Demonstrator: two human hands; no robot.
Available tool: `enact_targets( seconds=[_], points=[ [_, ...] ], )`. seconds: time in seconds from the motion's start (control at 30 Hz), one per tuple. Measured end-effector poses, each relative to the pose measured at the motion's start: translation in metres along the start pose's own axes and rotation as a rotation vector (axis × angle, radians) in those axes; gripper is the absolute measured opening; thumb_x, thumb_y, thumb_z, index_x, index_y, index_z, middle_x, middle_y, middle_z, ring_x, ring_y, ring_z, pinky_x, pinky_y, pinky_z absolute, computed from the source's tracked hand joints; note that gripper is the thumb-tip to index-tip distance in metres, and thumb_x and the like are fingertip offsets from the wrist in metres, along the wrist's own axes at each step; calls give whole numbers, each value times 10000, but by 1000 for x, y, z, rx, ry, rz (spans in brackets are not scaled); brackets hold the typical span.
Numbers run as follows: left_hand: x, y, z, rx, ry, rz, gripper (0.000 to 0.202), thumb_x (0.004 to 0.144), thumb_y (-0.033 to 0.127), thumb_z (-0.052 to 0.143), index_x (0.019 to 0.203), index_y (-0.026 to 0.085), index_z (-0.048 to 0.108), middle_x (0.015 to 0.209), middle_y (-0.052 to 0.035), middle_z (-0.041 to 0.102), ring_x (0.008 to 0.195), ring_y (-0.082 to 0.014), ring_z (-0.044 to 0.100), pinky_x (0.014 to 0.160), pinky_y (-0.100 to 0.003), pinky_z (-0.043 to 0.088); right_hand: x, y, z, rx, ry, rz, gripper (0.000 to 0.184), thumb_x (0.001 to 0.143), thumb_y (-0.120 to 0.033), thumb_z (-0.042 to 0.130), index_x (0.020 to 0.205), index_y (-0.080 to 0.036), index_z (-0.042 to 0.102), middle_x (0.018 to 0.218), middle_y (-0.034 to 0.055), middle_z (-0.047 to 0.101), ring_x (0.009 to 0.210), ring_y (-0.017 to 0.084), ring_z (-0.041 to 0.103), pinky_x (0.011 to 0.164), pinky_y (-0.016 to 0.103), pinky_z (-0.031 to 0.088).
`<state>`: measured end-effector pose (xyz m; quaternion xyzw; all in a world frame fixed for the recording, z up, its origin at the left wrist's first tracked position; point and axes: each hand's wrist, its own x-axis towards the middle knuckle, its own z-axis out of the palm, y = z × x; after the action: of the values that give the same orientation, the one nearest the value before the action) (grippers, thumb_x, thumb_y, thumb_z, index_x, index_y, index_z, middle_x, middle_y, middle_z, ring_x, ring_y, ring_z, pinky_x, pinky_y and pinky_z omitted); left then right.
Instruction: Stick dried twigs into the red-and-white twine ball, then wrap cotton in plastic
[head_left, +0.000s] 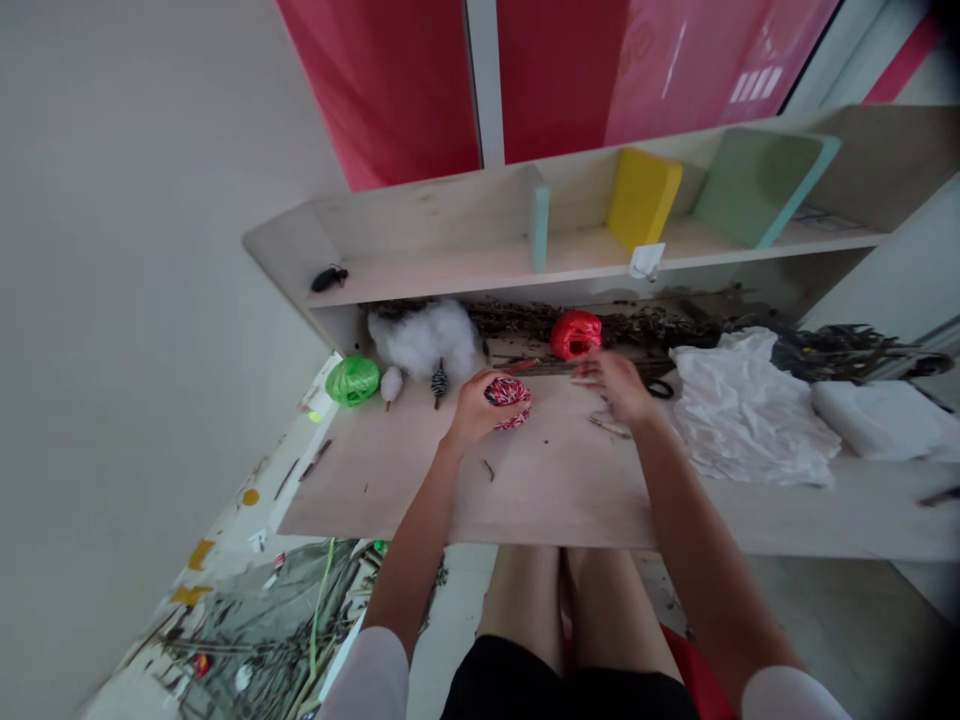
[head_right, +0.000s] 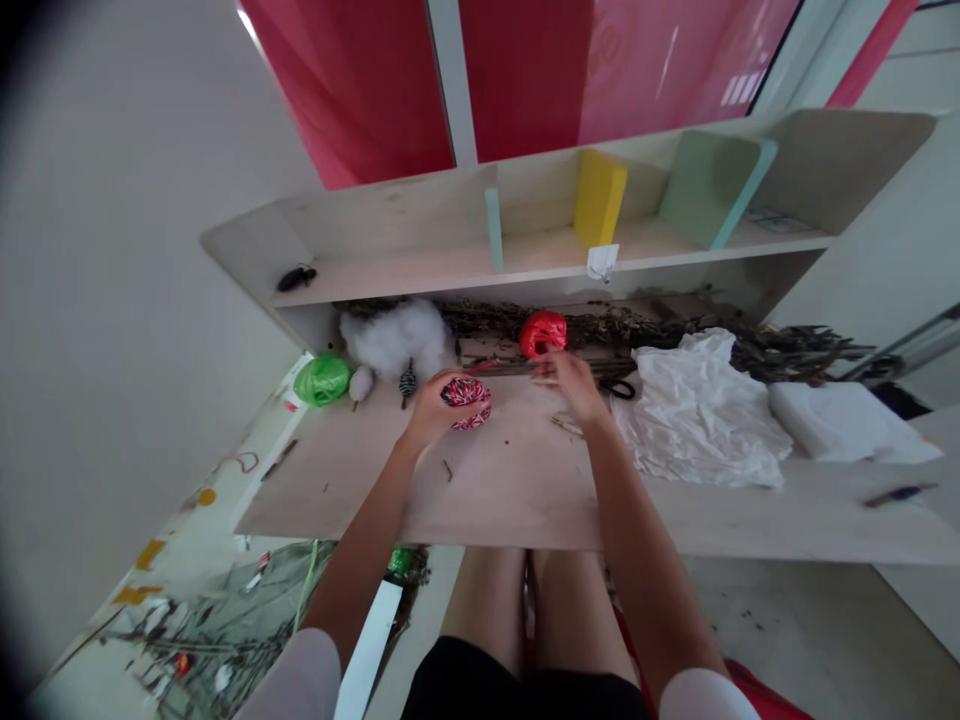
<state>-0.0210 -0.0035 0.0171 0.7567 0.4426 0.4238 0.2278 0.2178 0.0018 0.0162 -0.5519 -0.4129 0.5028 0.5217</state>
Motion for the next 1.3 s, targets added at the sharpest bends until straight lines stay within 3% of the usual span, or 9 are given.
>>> enact_targets(
  seconds=[0.1,0.17,0.4,0.57,0.7,0.9,1.1,1.2,1.3],
  points=[
    [1,1,1,-20,-20,-23,416,613,428,792,901,160,657,945,-68,673,883,-175,627,840,-305,492,-20,-5,15,-206,-545,100,428,790,-590,595,866,-178,682,840,80,682,666,146,589,540,249,436],
    [0,2,-1,-39,-48,-78,428,597,421,800,898,147,664,936,-71,677,886,-179,625,845,-299,483,-27,-8,18,-249,-695,101,465,748,-609,645,840,-154,675,668,30,610,526,89,475,442,207,318],
    [-6,15,-15,-474,-513,-376,504,512,376,853,918,122,695,813,-48,710,769,-183,658,722,-273,515,-4,-2,2,-1,-37,-162,472,735,-650,604,703,-179,594,483,-60,389,404,60,251,390,228,165],
    [-1,14,-15,-640,-184,-481,489,515,379,856,908,142,685,816,-39,721,723,-162,666,707,-278,533,9,12,-1,-179,291,-338,469,780,-591,565,553,-182,536,487,-8,499,429,87,379,417,238,280],
    [3,1,-13,-574,-11,-545,469,517,394,856,873,138,687,835,-51,724,719,-157,669,705,-280,540,8,2,-4,77,440,-372,399,814,-554,521,661,-189,568,549,0,571,415,101,429,411,238,337],
    [0,-6,-20,-571,-218,-583,514,492,356,874,916,128,694,792,-44,718,648,-151,656,607,-252,519,7,-23,-26,561,674,-357,286,912,-351,414,733,-161,529,772,76,688,668,121,670,636,236,521],
    [-1,2,-27,-581,-334,-593,483,513,363,868,893,124,690,803,-50,718,660,-149,658,611,-246,523,20,-30,-68,565,907,-409,374,966,-364,281,726,-165,488,853,122,684,681,114,668,587,212,490],
    [-1,3,-26,-511,-366,-609,475,511,382,868,871,126,693,786,-51,718,662,-154,656,588,-241,513,20,-34,-85,408,983,-433,399,967,-356,211,731,-178,479,811,118,666,694,141,663,611,263,504],
    [-1,5,-24,-471,-330,-617,482,505,396,869,861,122,694,783,-60,719,647,-153,649,562,-236,501,10,-37,-86,-156,909,-334,415,944,-421,299,711,-167,530,693,122,627,690,220,645,664,382,508]
  ],
)
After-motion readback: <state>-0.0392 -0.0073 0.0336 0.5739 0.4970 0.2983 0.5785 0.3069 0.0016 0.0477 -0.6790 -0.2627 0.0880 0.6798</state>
